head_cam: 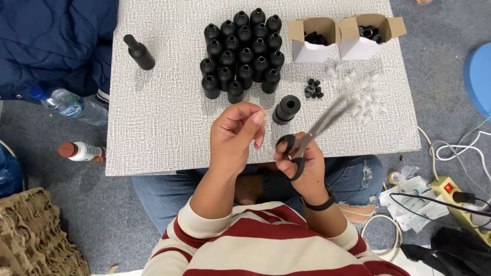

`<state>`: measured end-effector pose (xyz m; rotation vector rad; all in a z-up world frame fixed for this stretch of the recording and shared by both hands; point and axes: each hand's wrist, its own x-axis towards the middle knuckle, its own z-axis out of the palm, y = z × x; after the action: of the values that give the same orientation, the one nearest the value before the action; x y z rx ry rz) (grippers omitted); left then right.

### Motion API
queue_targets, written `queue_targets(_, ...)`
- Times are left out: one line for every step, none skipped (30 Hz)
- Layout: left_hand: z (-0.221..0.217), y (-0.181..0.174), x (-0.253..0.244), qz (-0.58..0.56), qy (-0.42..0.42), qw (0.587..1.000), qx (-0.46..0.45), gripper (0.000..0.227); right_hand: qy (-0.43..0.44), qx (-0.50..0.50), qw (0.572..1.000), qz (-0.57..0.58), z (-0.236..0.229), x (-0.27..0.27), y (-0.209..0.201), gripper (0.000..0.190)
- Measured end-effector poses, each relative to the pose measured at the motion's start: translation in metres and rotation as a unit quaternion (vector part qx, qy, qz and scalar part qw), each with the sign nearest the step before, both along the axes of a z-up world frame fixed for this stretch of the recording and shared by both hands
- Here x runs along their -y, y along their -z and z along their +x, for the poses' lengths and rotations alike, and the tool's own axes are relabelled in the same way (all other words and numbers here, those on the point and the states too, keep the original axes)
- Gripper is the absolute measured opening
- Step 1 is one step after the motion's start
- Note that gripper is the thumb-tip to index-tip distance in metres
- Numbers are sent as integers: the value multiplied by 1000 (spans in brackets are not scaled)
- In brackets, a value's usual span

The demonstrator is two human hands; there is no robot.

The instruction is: Assembling black perfume bottles by trimming sprayer tubes with scissors and fitting them into the bottles.

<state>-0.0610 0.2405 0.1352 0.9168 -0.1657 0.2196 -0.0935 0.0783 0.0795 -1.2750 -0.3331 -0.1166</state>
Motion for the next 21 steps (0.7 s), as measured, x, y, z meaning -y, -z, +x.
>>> queue_targets(-1, 1, 0, 0, 1, 1000, -1, 6, 1, -1, 1000, 0, -1, -1, 1, 38)
queue_targets(-1, 1, 1, -6, 7, 1000, -12, 6, 19, 15, 1000, -17, -1, -2, 2, 45)
queue_targets(-2, 2, 2, -12, 13, 1000, -23, 6, 37, 30, 998, -34, -1, -3, 2, 53)
queue_targets(-2, 3, 2, -13, 13, 1000, -22, 6, 37, 31, 998, -35, -1, -3, 0, 53)
queue_targets(-2, 3, 2, -13, 14, 999, -27, 6, 51, 41, 996, -56, -1, -3, -1, 54)
queue_targets(-2, 4, 2, -14, 15, 999, -31, 6, 64, 52, 994, -76, -1, -2, -3, 56)
queue_targets(-1, 4, 2, -14, 15, 999, -30, 6, 65, 52, 994, -77, -1, -1, -2, 56)
queue_targets(-1, 4, 2, -11, 14, 999, -33, 6, 65, 60, 993, -84, -1, -1, -1, 57)
queue_targets(-1, 4, 2, -7, 12, 999, -36, 5, 66, 67, 991, -90, -1, 0, 0, 58)
queue_targets(-2, 3, 2, -7, 12, 999, -35, 5, 66, 68, 991, -91, -2, -1, -3, 58)
queue_targets(-2, 3, 3, -5, 9, 999, -40, 5, 59, 71, 990, -105, -2, -1, -6, 62)
queue_targets(-3, 2, 3, -2, 7, 999, -45, 5, 53, 73, 989, -119, -3, -2, -9, 66)
queue_targets(-3, 1, 3, -2, 7, 999, -46, 5, 53, 73, 989, -118, -4, -3, -7, 66)
queue_targets(-3, 1, 3, 0, 9, 999, -44, 5, 14, 65, 990, -124, -4, -4, -4, 82)
queue_targets(-3, 0, 3, 2, 10, 999, -41, 6, -25, 58, 990, -129, -4, -5, -2, 98)
queue_targets(-3, 0, 4, 2, 11, 999, -41, 6, -24, 58, 990, -129, -4, -4, 2, 98)
queue_targets(-4, -1, 5, 7, 8, 999, -41, 6, -7, 45, 989, -141, -4, -3, 6, 89)
queue_targets(-4, -1, 5, 12, 4, 999, -40, 7, 8, 33, 988, -153, -4, -3, 9, 80)
queue_targets(-3, 0, 6, 12, 3, 999, -39, 7, 7, 34, 988, -153, -3, -4, 2, 80)
queue_targets(-4, 1, 6, 21, 0, 999, -37, 7, 8, 14, 987, -160, -4, -5, -4, 69)
queue_targets(-4, 2, 7, 30, -4, 999, -35, 7, 9, -6, 986, -168, -5, -6, -9, 58)
